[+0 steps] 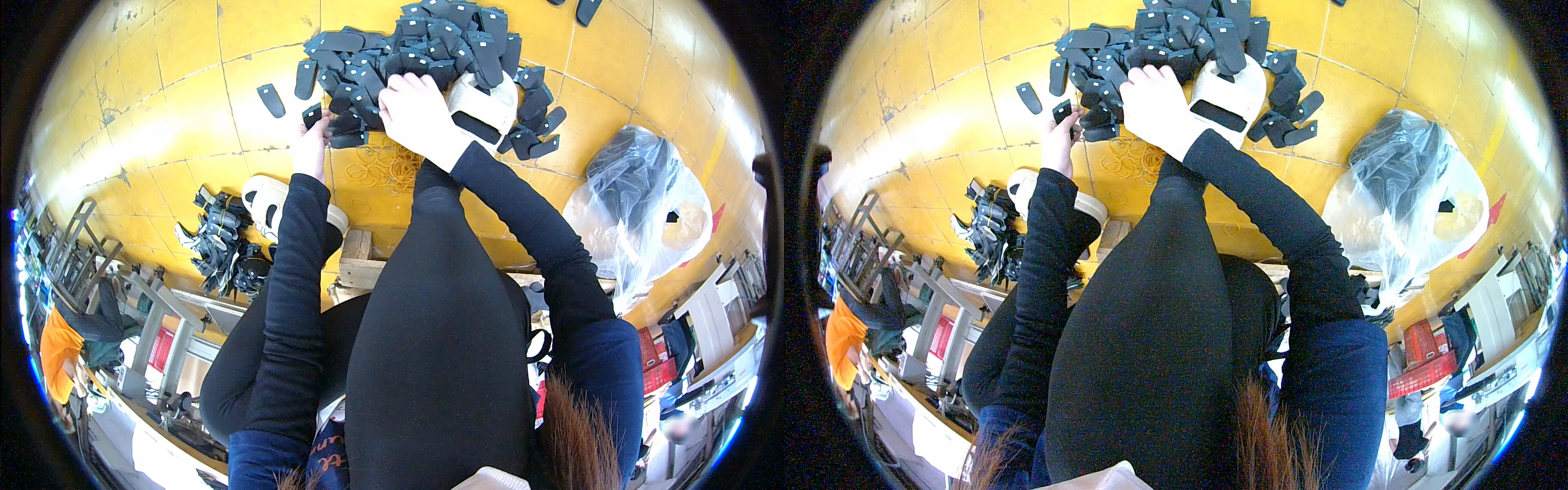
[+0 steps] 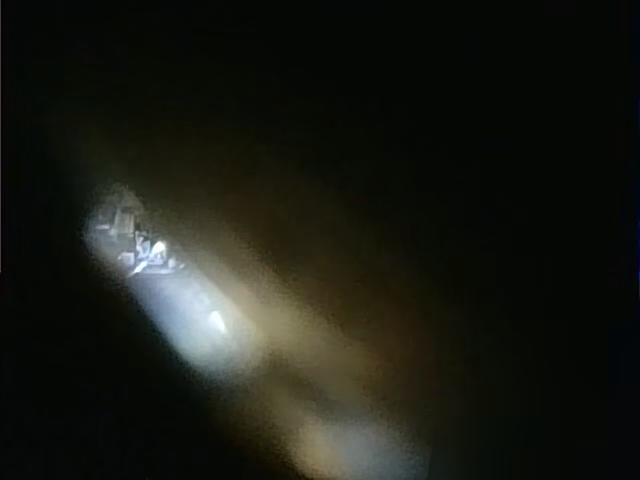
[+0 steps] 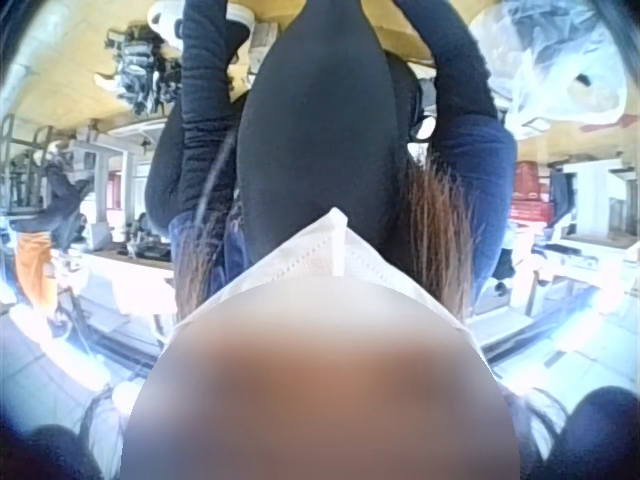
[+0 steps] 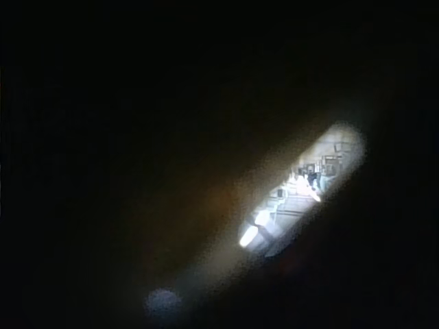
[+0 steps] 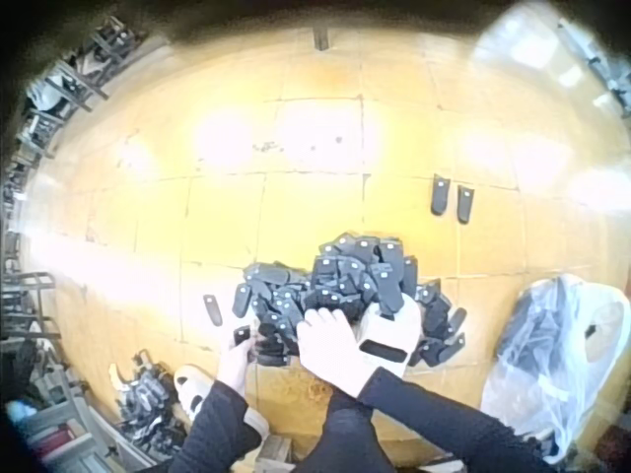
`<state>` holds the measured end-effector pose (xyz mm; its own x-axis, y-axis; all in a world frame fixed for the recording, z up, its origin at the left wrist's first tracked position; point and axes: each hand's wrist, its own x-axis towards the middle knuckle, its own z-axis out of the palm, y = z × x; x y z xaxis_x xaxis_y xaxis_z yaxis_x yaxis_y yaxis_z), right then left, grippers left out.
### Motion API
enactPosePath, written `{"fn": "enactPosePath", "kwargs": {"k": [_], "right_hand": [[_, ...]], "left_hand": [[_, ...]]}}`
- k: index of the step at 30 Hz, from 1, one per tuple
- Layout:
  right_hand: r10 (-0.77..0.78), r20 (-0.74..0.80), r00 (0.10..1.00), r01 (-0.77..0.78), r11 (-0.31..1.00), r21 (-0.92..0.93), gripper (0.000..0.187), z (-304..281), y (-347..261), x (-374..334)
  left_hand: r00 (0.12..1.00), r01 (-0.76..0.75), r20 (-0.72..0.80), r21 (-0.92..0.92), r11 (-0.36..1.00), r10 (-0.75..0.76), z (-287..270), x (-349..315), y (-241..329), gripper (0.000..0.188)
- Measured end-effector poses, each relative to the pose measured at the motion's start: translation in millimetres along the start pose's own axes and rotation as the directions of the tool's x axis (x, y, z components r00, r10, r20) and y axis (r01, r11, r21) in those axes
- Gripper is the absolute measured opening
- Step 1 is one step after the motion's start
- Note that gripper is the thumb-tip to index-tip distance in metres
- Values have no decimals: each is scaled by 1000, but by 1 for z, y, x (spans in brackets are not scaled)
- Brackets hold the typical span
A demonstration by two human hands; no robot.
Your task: The person sits on the floor and sorts small black plastic parts by picking them up, inspecting them, and placing them into piles. The person also moves a plastic bag and handles rubber bands during the process.
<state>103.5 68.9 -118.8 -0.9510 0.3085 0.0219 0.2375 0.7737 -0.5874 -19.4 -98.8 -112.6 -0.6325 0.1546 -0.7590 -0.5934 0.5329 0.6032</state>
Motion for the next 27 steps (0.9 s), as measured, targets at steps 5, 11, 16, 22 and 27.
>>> {"fn": "enactPosePath", "kwargs": {"k": [5, 11, 16, 22, 27], "right_hand": [[9, 266, 964, -43, 991, 123, 9, -4, -3, -17], [20, 206, 978, -15, 1000, -22, 9, 2, 2, -28], [14, 154, 988, -10, 1000, -23, 12, 1, 5, -27], [165, 125, 978, -171, 984, 43, 33, -8, -3, -12], [262, 91, 961, -269, 960, 77, 46, -8, -10, 8]], "left_hand": [[980, -198, 24, 186, 962, 197, -2, 10, -17, 21], [935, -311, 16, 517, 798, 354, 8, 7, -31, 39], [891, -388, 25, 559, 732, 454, 10, 9, -40, 42], [879, -358, 48, 723, 591, 474, 6, 7, -35, 41], [876, -373, 52, 705, 604, 480, 5, 2, -36, 35]]}}
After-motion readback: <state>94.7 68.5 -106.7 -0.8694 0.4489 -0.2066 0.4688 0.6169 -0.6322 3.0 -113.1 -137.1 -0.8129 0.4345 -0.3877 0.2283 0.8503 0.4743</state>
